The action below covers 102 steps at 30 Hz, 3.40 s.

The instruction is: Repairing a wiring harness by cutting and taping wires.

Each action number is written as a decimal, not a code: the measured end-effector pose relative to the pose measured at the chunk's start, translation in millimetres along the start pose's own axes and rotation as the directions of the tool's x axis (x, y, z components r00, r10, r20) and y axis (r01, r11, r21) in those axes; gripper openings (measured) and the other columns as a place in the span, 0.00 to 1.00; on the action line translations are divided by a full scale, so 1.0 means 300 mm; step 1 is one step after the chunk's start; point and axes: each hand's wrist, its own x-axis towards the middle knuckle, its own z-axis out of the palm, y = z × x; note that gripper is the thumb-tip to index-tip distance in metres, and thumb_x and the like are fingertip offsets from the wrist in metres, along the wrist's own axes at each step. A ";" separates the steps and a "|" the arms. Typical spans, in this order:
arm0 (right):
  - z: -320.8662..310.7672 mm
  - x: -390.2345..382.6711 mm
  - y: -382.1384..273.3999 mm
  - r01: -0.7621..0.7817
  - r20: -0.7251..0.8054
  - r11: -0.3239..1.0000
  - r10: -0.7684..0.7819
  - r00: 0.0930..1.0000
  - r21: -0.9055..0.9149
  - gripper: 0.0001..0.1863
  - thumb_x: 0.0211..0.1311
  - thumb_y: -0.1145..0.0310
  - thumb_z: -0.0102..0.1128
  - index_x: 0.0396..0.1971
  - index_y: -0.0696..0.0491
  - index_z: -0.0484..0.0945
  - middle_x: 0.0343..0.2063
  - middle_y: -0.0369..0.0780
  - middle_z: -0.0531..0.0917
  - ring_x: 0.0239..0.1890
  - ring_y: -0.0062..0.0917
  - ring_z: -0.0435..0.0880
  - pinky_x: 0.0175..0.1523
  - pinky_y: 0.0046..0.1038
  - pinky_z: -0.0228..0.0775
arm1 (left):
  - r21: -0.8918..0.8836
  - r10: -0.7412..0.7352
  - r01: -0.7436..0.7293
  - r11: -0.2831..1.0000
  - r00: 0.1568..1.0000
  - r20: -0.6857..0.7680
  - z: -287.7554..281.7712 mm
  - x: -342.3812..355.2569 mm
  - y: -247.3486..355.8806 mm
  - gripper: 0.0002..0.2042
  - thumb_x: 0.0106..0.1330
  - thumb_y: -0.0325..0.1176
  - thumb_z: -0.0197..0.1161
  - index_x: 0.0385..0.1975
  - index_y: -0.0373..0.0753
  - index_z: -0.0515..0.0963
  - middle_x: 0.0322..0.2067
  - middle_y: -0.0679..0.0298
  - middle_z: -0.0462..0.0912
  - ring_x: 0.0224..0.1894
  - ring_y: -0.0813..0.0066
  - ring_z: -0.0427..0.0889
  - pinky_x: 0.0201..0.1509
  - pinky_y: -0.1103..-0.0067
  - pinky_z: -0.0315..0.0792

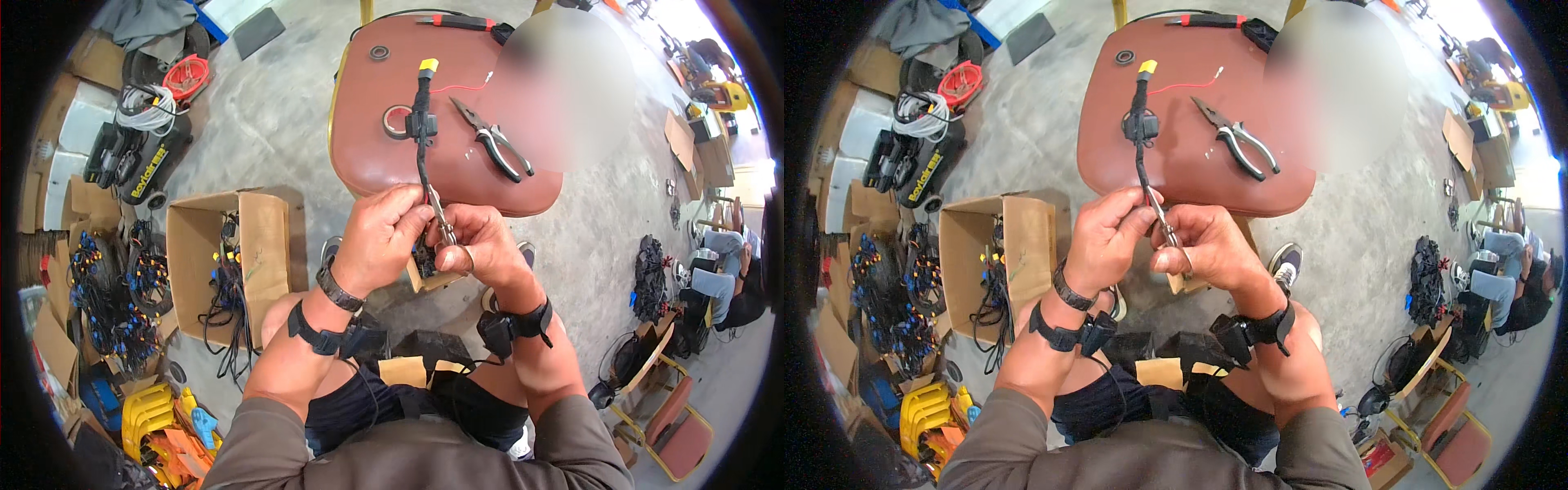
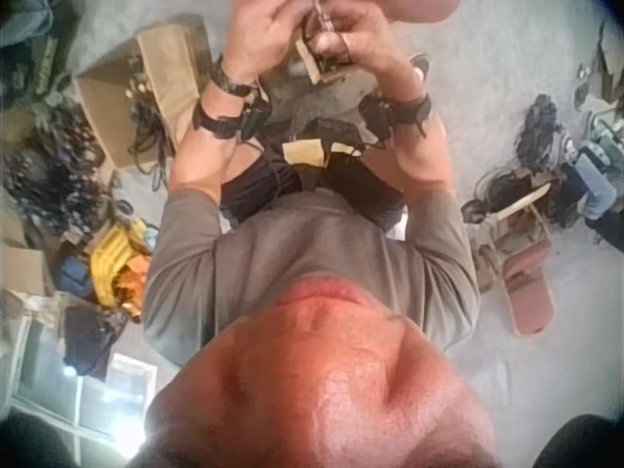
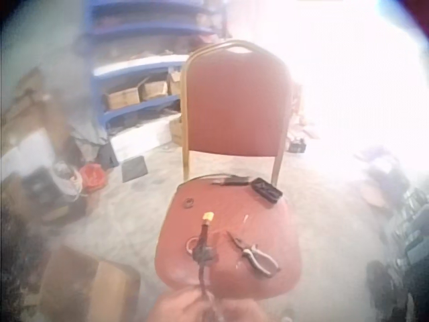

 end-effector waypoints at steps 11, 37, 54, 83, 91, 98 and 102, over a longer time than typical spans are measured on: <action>-0.006 -0.046 -0.074 -0.140 0.017 0.989 0.139 0.990 0.055 0.13 0.52 0.66 0.74 0.30 0.54 0.78 0.17 0.29 0.75 0.16 0.12 0.72 0.19 0.16 0.57 | 0.180 0.198 -0.208 0.961 0.978 0.071 -0.033 0.016 -0.011 0.06 0.63 0.22 0.60 0.39 0.31 0.79 0.30 0.60 0.82 0.31 0.73 0.82 0.35 0.78 0.75; 0.015 -0.008 0.002 0.077 0.021 0.996 -0.077 0.997 0.034 0.18 0.52 0.65 0.76 0.36 0.57 0.79 0.27 0.29 0.80 0.30 0.08 0.74 0.32 0.15 0.66 | 0.051 0.026 -0.023 0.998 0.997 -0.067 0.035 -0.014 -0.007 0.07 0.64 0.23 0.61 0.40 0.30 0.80 0.34 0.62 0.84 0.35 0.77 0.82 0.40 0.80 0.75; -0.053 -0.080 -0.102 -0.259 0.012 0.930 0.271 0.963 -0.262 0.19 0.50 0.55 0.76 0.22 0.53 0.77 0.14 0.30 0.77 0.17 0.11 0.75 0.19 0.15 0.57 | 0.345 0.268 -0.320 0.882 0.944 0.190 -0.009 0.004 -0.009 0.05 0.60 0.20 0.62 0.35 0.31 0.78 0.29 0.55 0.81 0.29 0.63 0.82 0.31 0.75 0.73; 0.001 0.007 0.018 0.180 -0.150 0.906 -0.253 0.956 -0.383 0.24 0.50 0.69 0.74 0.47 0.58 0.76 0.33 0.35 0.80 0.38 0.14 0.75 0.43 0.21 0.70 | -0.654 -0.219 0.192 0.732 0.975 0.040 -0.015 0.006 -0.053 0.11 0.67 0.31 0.61 0.43 0.29 0.76 0.37 0.55 0.81 0.36 0.61 0.85 0.37 0.75 0.81; 0.011 0.017 0.009 0.135 -0.185 0.985 -0.153 0.971 -0.108 0.21 0.56 0.75 0.69 0.49 0.58 0.74 0.32 0.28 0.75 0.32 0.07 0.72 0.37 0.13 0.67 | -0.610 -0.177 0.137 0.781 0.984 -0.007 -0.031 0.013 -0.062 0.10 0.66 0.30 0.62 0.41 0.29 0.78 0.39 0.52 0.82 0.39 0.59 0.84 0.39 0.72 0.80; 0.023 0.011 0.002 0.155 -0.208 0.988 -0.153 0.966 -0.008 0.20 0.55 0.74 0.69 0.48 0.57 0.75 0.30 0.28 0.76 0.30 0.07 0.72 0.34 0.12 0.66 | -0.477 -0.114 0.088 0.874 0.993 -0.026 -0.037 0.007 -0.064 0.07 0.67 0.27 0.60 0.39 0.29 0.78 0.41 0.51 0.82 0.38 0.64 0.84 0.39 0.73 0.79; 0.028 0.010 -0.006 0.155 -0.199 0.986 -0.141 0.970 0.058 0.19 0.56 0.72 0.69 0.47 0.55 0.76 0.30 0.29 0.78 0.28 0.08 0.73 0.30 0.11 0.66 | -0.471 -0.034 -0.010 0.882 0.996 -0.085 -0.011 0.011 -0.065 0.09 0.67 0.25 0.59 0.44 0.30 0.76 0.42 0.50 0.82 0.39 0.68 0.83 0.41 0.75 0.78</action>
